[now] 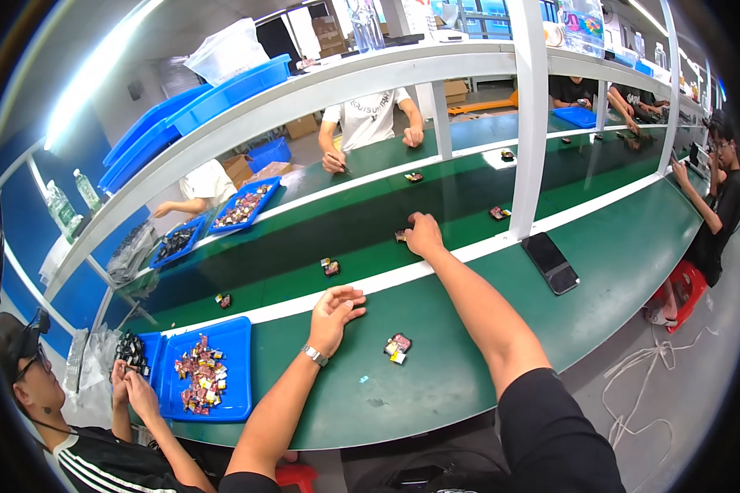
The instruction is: Sorting and inspecting small electronic components on an assembly line.
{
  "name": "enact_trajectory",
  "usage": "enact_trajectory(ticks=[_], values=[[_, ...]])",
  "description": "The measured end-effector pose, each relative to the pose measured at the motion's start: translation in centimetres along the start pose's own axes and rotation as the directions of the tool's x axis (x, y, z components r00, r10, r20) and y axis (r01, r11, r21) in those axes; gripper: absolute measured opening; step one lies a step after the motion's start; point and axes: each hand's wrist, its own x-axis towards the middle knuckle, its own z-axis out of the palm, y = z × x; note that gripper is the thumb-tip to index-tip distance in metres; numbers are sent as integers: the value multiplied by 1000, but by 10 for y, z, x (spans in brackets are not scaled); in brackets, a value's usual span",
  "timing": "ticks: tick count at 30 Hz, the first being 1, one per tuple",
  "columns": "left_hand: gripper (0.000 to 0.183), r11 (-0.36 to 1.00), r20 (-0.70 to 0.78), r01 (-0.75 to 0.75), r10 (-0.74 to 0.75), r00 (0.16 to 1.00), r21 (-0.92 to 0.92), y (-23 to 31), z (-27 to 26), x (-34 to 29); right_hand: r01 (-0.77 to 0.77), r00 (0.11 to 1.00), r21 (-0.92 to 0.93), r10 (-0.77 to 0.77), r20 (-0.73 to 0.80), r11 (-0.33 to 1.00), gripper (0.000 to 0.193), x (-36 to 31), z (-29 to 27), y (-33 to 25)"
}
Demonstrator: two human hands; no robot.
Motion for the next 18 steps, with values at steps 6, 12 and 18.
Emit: enact_trajectory(ticks=[6,12,18], values=[[23,993,-36,14,-10,999,116,4,-13,-12,-21,641,36,-14,767,999,28,-71,-127,-84],[22,969,68,27,-45,997,245,8,-5,-10,85,556,69,-105,825,994,31,-134,-162,-119],[29,880,243,253,-369,897,401,26,-4,-15,-98,525,343,-245,815,934,29,-129,-146,-129]])
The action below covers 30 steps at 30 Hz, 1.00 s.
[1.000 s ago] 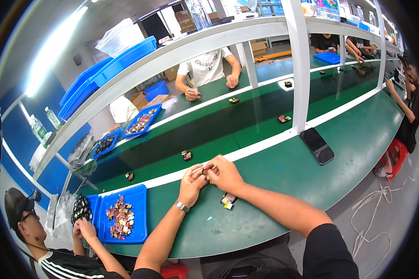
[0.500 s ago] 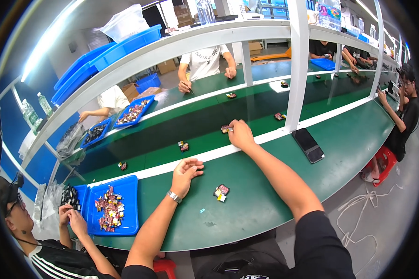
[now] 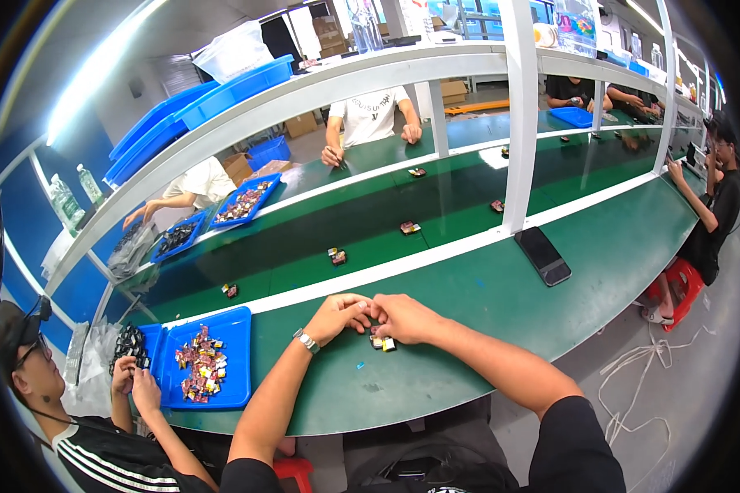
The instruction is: Sorting and inspecting small electronic components on an assembly line.
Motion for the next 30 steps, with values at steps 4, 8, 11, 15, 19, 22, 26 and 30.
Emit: enact_trajectory(ticks=[4,8,11,15,19,22,26,30], values=[[39,987,77,2,10,997,-162,7,3,-8,153,987,42,-151,-52,987,24,26,-19,-4],[34,934,-119,-127,92,989,-335,0,6,-3,316,884,-132,-342,-320,940,13,44,-4,14],[33,903,-117,-134,94,989,-409,-5,2,-1,371,832,-216,-426,-354,903,13,44,2,23],[34,879,-150,-143,82,985,-454,-6,4,2,355,771,-344,-481,-418,869,15,39,7,14],[36,876,-156,-144,81,985,-461,-5,6,2,286,822,-352,-417,-388,891,16,41,10,14],[36,896,-163,-138,74,984,-422,-7,5,3,280,834,-371,-416,-362,885,20,46,11,19],[36,867,-150,-135,71,986,-479,-8,2,3,374,813,-356,-488,-318,856,17,43,3,18],[36,852,-152,-138,69,986,-504,-4,3,3,449,746,-463,-606,-276,764,14,44,-1,24]])
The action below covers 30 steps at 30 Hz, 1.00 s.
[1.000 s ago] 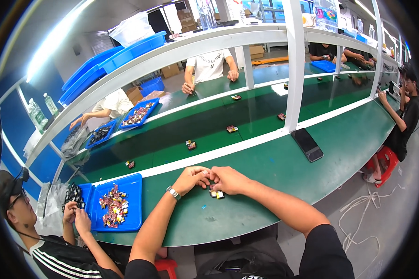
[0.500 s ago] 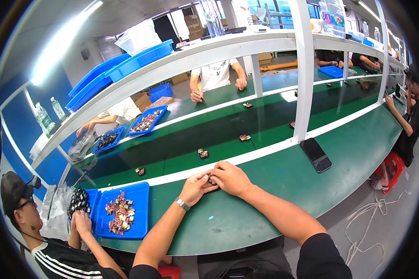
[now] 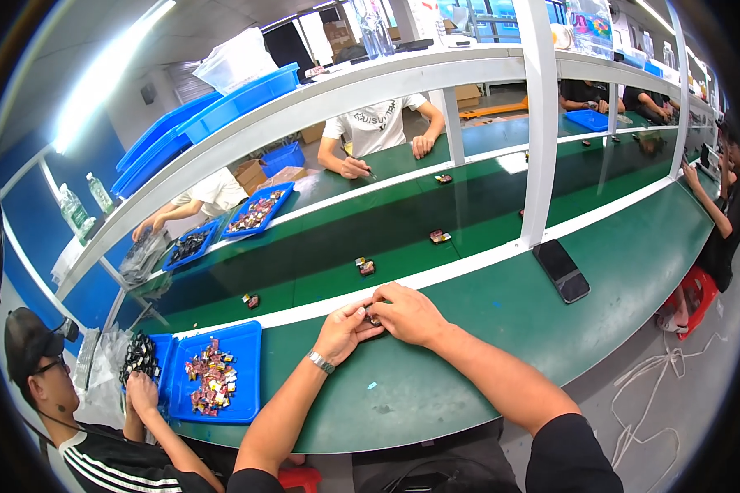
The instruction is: Sorting and inspecting small electronic components on an assembly line.
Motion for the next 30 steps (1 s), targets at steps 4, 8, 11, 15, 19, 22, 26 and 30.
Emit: enact_trajectory(ticks=[4,8,11,15,19,22,26,30], values=[[35,995,-33,-30,33,999,91,-2,2,1,17,1000,13,-17,4,1000,13,2,-3,-2],[33,985,-66,-46,58,996,167,-2,9,-1,14,1000,-27,-14,-22,1000,17,1,1,-1],[32,977,-68,-48,63,996,207,-5,7,-1,6,1000,-28,-7,-26,1000,16,3,-1,-5],[31,952,-63,-70,93,994,298,-7,9,-1,-15,998,26,13,58,1000,15,0,-2,1],[31,954,-68,-47,71,995,298,-5,12,-2,-64,991,35,59,121,997,15,-4,-3,4],[33,956,-33,-66,79,996,287,-4,10,0,-111,992,55,107,73,992,13,-4,-3,4],[35,972,-24,-48,55,998,230,-1,6,0,-183,983,92,179,48,979,10,-4,-3,0],[40,977,56,-71,61,997,199,-2,2,-1,-180,984,86,180,8,980,9,-3,-1,-1]])
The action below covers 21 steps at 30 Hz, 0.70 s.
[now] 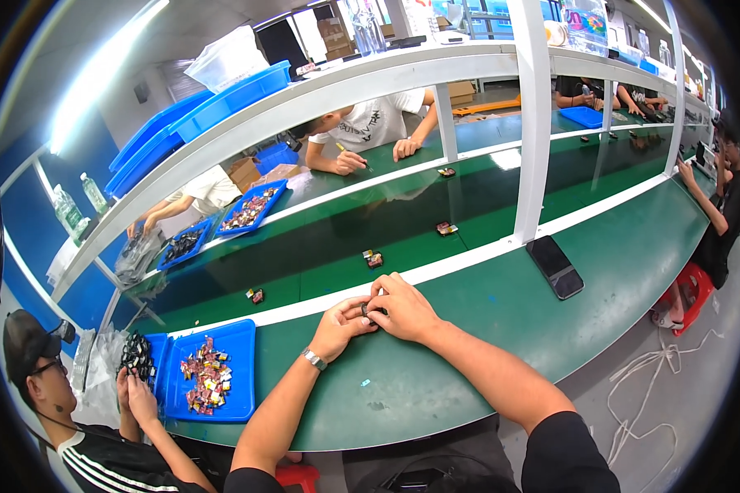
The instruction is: Sorting and inspecting small electronic components on an assembly line.
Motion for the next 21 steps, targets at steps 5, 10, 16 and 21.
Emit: enact_trajectory(ticks=[5,10,16,21], values=[[42,1000,35,-1,0,999,12,-1,-1,0,-41,998,81,36,58,996,9,-3,-2,0],[38,999,54,53,-53,997,0,-2,-6,-2,-115,983,267,70,171,957,9,-7,-6,1],[35,999,66,1,2,998,-52,-1,-4,1,-132,988,210,111,111,969,10,-10,0,0],[34,997,47,19,-15,999,-73,-2,-5,0,-136,990,179,141,-14,974,10,-12,8,-5]])
